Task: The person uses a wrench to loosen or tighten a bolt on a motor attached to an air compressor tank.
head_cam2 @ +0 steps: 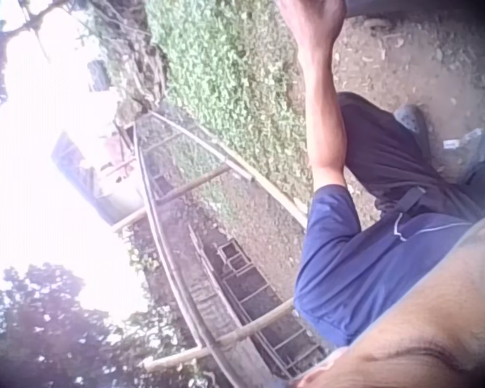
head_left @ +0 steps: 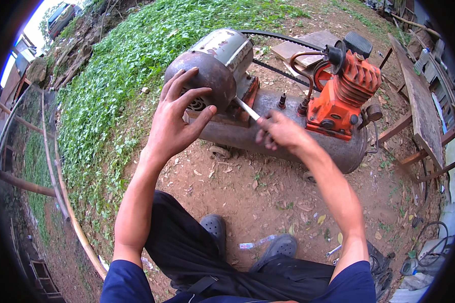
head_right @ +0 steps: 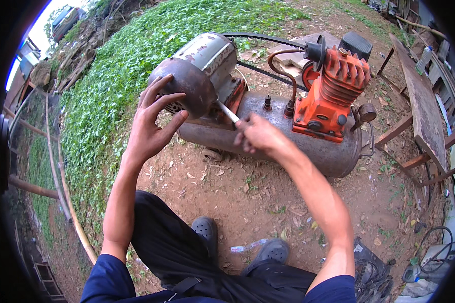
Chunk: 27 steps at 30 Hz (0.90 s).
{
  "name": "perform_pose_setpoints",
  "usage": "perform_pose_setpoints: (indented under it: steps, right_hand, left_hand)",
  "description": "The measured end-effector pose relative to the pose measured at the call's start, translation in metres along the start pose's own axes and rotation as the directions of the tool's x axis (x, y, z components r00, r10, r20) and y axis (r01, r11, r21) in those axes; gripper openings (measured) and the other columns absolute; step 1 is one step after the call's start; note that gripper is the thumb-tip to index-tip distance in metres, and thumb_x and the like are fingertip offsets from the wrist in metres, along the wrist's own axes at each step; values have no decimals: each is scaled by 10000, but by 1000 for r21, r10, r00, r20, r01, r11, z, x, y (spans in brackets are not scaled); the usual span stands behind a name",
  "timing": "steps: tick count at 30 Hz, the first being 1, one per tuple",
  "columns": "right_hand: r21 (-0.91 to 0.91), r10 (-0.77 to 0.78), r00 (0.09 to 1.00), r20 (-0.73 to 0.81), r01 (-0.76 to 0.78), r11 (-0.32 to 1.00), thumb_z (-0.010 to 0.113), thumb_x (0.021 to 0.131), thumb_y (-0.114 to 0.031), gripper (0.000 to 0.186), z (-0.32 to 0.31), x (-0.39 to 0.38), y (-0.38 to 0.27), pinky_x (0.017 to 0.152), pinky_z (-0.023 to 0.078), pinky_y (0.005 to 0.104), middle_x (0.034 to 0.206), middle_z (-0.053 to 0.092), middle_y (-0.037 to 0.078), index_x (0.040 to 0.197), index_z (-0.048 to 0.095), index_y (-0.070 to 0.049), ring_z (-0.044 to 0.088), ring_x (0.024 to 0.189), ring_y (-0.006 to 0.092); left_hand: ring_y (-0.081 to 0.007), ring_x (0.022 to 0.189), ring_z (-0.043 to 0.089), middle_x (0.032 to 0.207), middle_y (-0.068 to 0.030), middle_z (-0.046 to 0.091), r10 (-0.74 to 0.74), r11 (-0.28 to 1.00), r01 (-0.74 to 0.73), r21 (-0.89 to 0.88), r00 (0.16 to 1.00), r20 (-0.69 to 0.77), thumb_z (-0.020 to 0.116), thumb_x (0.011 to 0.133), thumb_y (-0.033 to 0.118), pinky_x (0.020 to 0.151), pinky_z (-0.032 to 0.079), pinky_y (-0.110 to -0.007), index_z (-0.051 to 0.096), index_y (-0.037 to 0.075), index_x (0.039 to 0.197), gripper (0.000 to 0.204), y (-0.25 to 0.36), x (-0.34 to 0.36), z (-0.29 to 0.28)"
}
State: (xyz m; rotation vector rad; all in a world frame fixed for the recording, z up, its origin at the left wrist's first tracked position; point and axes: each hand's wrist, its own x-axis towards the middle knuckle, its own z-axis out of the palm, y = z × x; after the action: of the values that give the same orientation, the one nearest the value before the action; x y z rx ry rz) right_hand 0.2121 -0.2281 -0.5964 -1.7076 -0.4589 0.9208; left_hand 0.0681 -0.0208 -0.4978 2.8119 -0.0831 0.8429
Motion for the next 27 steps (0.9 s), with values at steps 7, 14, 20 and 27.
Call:
perform_pose_setpoints:
  steps: [7, 14, 20, 27]
  right_hand:
    - [383, -50, 981, 185, -25, 923, 414, 1047, -234, 333, 81, 0, 16, 570, 520, 274, 1022, 690, 168, 1256, 422, 26, 629, 685, 139]
    - [560, -145, 963, 229, -9, 828, 404, 1051, -240, 313, 104, 9, 6, 631, 580, 325, 1108, 657, 206, 1222, 394, 22, 656, 739, 199]
    - [631, -160, 981, 113, 54, 774, 355, 1062, -222, 280, 126, 23, 8, 656, 589, 334, 1102, 650, 197, 1246, 403, -16, 654, 766, 195]
    - [701, -174, 976, 134, 31, 712, 376, 1055, -243, 307, 131, 32, 4, 644, 587, 347, 991, 645, 165, 1253, 414, -12, 664, 763, 217]
  left_hand:
    - [-348, 1374, 379, 1463, -121, 457, 5, 1000, -5, 10, 1000, -7, 739, 822, 247, 1120, 326, -476, 692, 135, 1152, 351, 3, 2, 1]
    - [-351, 1385, 366, 1467, -116, 454, 18, 1000, -18, 14, 1000, -8, 748, 815, 239, 1123, 321, -478, 696, 134, 1142, 348, 0, 1, 2]
    - [-354, 1393, 355, 1475, -111, 448, 13, 1000, -13, 13, 1000, -5, 752, 813, 231, 1125, 321, -480, 700, 137, 1139, 343, 2, 0, 2]
    - [-355, 1394, 351, 1482, -107, 441, 6, 1000, -6, 14, 1000, 1, 754, 813, 234, 1127, 322, -483, 702, 140, 1140, 344, 4, 1, 3]
